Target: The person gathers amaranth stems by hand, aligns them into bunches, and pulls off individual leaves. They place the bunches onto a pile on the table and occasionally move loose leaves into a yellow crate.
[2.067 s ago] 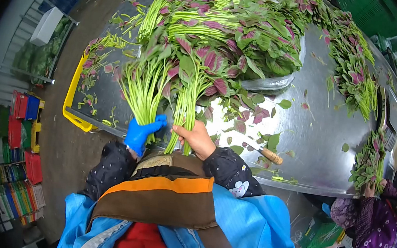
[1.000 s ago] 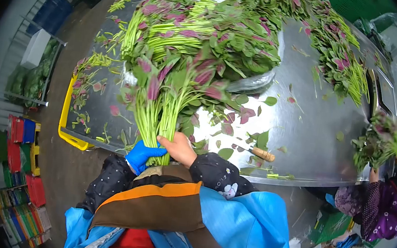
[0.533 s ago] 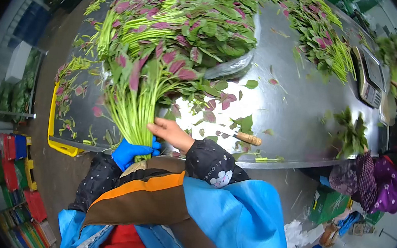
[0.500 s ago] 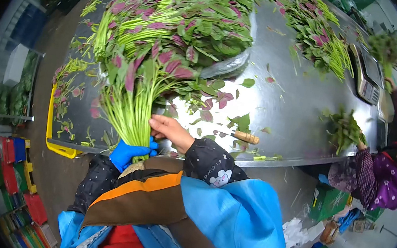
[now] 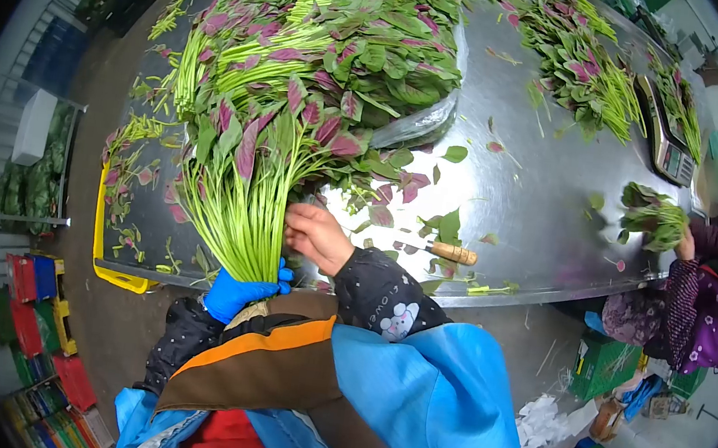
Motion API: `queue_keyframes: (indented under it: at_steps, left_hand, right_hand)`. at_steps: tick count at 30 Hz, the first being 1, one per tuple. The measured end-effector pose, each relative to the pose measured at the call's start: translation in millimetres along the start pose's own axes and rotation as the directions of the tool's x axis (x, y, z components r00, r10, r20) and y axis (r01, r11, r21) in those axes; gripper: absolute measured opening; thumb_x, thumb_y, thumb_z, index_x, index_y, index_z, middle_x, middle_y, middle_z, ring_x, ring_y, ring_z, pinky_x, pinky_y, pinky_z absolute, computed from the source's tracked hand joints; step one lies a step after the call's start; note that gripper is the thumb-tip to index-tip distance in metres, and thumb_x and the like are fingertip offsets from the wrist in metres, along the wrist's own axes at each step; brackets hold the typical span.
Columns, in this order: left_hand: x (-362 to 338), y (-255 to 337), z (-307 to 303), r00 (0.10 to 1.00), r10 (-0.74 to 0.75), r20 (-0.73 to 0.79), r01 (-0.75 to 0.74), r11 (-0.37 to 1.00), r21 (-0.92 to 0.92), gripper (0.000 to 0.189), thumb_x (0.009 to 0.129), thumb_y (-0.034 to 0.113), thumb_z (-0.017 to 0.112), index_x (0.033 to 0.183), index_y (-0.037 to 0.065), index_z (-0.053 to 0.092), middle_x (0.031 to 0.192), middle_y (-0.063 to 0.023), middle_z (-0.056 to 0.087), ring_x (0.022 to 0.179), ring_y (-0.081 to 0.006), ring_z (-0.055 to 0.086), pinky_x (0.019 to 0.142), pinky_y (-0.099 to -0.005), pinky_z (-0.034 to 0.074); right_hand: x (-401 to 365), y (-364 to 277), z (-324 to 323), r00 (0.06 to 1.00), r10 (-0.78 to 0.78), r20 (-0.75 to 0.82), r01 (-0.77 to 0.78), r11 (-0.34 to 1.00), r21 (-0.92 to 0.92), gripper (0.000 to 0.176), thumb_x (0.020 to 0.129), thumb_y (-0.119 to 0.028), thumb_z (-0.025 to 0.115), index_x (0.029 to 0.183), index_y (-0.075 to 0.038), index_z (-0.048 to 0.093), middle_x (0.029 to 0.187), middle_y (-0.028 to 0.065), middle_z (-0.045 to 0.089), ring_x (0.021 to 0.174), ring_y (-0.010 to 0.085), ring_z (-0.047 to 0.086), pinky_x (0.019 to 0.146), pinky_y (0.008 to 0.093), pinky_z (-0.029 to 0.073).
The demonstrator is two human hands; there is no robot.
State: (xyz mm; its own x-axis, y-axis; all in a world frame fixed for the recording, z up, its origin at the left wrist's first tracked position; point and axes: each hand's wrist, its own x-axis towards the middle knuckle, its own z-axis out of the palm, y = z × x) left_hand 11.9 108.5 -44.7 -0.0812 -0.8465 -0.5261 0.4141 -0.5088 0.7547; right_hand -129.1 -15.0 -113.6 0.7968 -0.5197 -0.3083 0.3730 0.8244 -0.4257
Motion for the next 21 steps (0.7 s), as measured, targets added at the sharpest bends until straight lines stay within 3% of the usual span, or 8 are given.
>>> queue_keyframes:
  at_steps: [3, 4, 7, 11, 12, 16, 19, 21]
  left_hand:
    - [-2.0, 3.1, 4.0, 1.000, 0.010, -0.010, -0.010, 1.000, -0.018, 0.040, 0.080, -0.005, 0.063, 0.117, -0.003, 0.050, 0.104, -0.0140, 0.060, 0.092, -0.0259, 0.061, 0.078, -0.0378, 0.054]
    - [-2.9, 4.2, 5.0, 1.000, 0.006, -0.011, -0.006, 1.000, -0.019, 0.040, 0.079, -0.006, 0.063, 0.117, -0.003, 0.050, 0.104, -0.0137, 0.059, 0.093, -0.0255, 0.061, 0.079, -0.0379, 0.054]
    - [-4.3, 3.5, 6.9, 1.000, 0.005, -0.010, -0.005, 1.000, -0.011, 0.040, 0.079, -0.007, 0.063, 0.117, -0.003, 0.050, 0.105, -0.0130, 0.059, 0.094, -0.0245, 0.061, 0.079, -0.0383, 0.054]
    - [-1.7, 7.0, 8.6, 1.000, 0.010, 0.010, -0.010, 0.999, 0.046, 0.045, 0.077, -0.009, 0.064, 0.119, -0.001, 0.048, 0.106, -0.0123, 0.057, 0.097, -0.0248, 0.060, 0.079, -0.0389, 0.054]
    - [-2.7, 8.5, 11.1, 1.000, 0.021, 0.013, -0.022, 0.998, 0.059, 0.047, 0.076, -0.009, 0.065, 0.119, -0.001, 0.048, 0.106, -0.0122, 0.057, 0.098, -0.0250, 0.060, 0.079, -0.0390, 0.054]
    - [-6.5, 8.3, 10.9, 0.998, 0.058, 0.021, -0.059, 0.997, 0.056, 0.047, 0.076, -0.010, 0.064, 0.119, -0.001, 0.049, 0.106, -0.0126, 0.059, 0.096, -0.0237, 0.061, 0.080, -0.0370, 0.054]
    - [-11.2, 16.8, 17.7, 0.995, 0.101, 0.010, -0.101, 0.986, 0.134, 0.044, 0.077, -0.009, 0.063, 0.118, -0.002, 0.050, 0.106, -0.0131, 0.060, 0.095, -0.0228, 0.061, 0.080, -0.0360, 0.054]
    - [-11.1, 18.5, 18.2, 0.995, 0.104, 0.012, -0.104, 0.972, 0.209, 0.044, 0.077, -0.009, 0.064, 0.118, -0.003, 0.050, 0.106, -0.0131, 0.060, 0.095, -0.0228, 0.061, 0.081, -0.0361, 0.054]
  right_hand:
    - [-22.0, -18.3, -12.3, 0.983, 0.070, -0.171, -0.139, 0.888, -0.438, 0.020, 0.086, -0.003, 0.055, 0.106, -0.002, 0.056, 0.103, 0.0088, 0.061, 0.074, 0.0118, 0.061, 0.068, 0.0235, 0.050]
    - [-26.9, -26.4, -22.6, 0.974, -0.124, -0.192, -0.050, 0.704, -0.709, 0.022, 0.081, -0.001, 0.060, 0.102, -0.003, 0.056, 0.097, 0.0084, 0.061, 0.071, 0.0125, 0.060, 0.064, 0.0260, 0.049]
    - [-52.3, -70.7, 2.2, 0.616, -0.716, 0.329, 0.115, -0.331, -0.937, 0.033, 0.069, -0.002, 0.069, 0.101, -0.008, 0.061, 0.086, 0.0094, 0.055, 0.066, 0.0196, 0.057, 0.062, 0.0307, 0.047]
    - [-48.3, -91.9, 54.0, 0.788, -0.561, 0.254, 0.327, 0.031, -0.944, 0.031, 0.071, -0.012, 0.072, 0.100, -0.010, 0.062, 0.083, 0.0067, 0.054, 0.065, 0.0217, 0.055, 0.060, 0.0330, 0.045]
    - [-38.2, -88.1, 67.5, 0.653, -0.642, 0.402, 0.432, -0.121, -0.894, 0.029, 0.073, -0.012, 0.071, 0.101, -0.011, 0.064, 0.078, 0.0068, 0.050, 0.066, 0.0225, 0.053, 0.058, 0.0332, 0.044]
    - [-19.4, -81.5, 76.0, 0.722, -0.488, 0.489, 0.333, -0.374, -0.865, 0.011, 0.078, -0.013, 0.067, 0.084, -0.006, 0.060, 0.080, 0.0069, 0.052, 0.071, 0.0223, 0.056, 0.062, 0.0335, 0.045]
    - [-46.5, -107.6, 70.1, 0.830, -0.038, 0.556, 0.548, 0.242, -0.801, 0.012, 0.077, -0.011, 0.067, 0.087, -0.006, 0.062, 0.080, 0.0055, 0.054, 0.073, 0.0192, 0.055, 0.064, 0.0312, 0.045]
    - [-74.7, -123.7, 65.7, 0.741, 0.342, 0.577, 0.393, 0.477, -0.787, 0.013, 0.078, -0.011, 0.067, 0.090, -0.006, 0.064, 0.085, 0.0037, 0.056, 0.077, 0.0137, 0.053, 0.067, 0.0273, 0.043]
